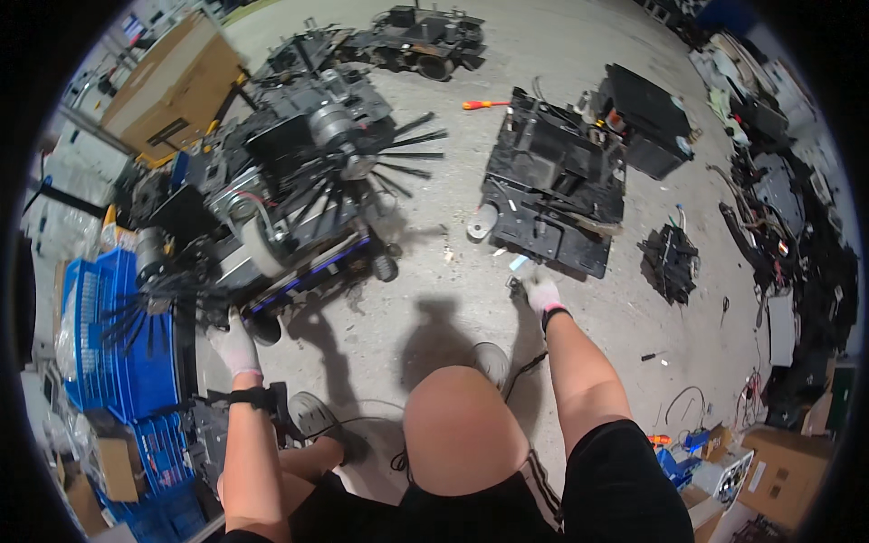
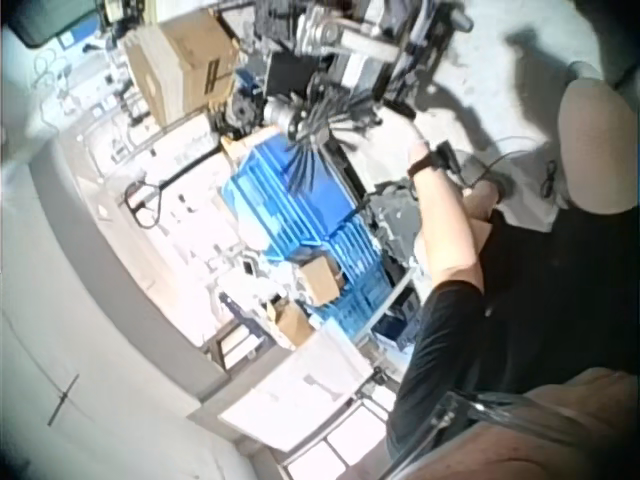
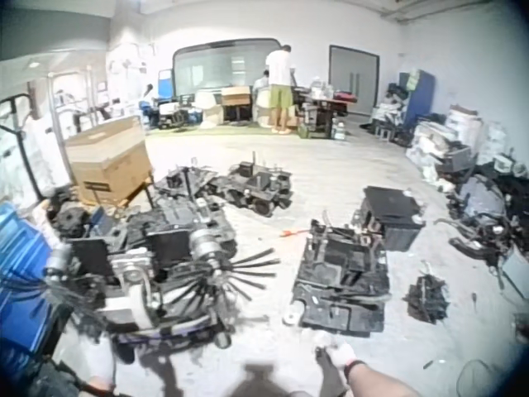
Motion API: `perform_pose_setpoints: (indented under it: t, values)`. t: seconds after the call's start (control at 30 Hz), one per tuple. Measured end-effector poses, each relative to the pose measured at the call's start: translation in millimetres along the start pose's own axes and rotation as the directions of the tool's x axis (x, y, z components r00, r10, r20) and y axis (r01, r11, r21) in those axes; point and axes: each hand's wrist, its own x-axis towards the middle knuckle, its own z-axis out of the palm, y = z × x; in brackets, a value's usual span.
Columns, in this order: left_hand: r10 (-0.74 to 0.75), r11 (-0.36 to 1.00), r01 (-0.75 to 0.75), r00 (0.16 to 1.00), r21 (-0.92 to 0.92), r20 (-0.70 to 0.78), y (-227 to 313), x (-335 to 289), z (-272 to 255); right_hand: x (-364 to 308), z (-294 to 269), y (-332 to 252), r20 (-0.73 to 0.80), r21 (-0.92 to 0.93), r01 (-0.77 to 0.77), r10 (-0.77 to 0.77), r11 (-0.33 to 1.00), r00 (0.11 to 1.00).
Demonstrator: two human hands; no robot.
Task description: Inspecting and organizing robot chassis components, including brushes and wheel assemblies, in a workshop.
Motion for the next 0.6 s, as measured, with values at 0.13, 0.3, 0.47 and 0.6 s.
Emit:
perform_pose_setpoints:
  t: [0.13,0.3,0.47,0.6]
  values:
    - [0.058,0.998,-0.060,0.996,0.020,0.069,18,-9,5,-26,6,78,0.243,-0.301,-0.155,0.233,0.941,0.942]
    - [-0.037,0.997,0.032,0.996,0.068,0.077,18,-4,15,-22,26,46,0.083,-0.097,-0.006,0.014,0.995,0.996]
    - [0.055,0.967,-0.085,0.990,0.241,0.126,32,-12,15,12,52,8,-0.022,-0.333,0.011,-0.019,0.943,1.000]
    - [0.068,0.875,-0.086,0.996,0.476,0.055,43,-18,20,34,71,13,0.020,-0.360,0.018,-0.012,0.933,1.000]
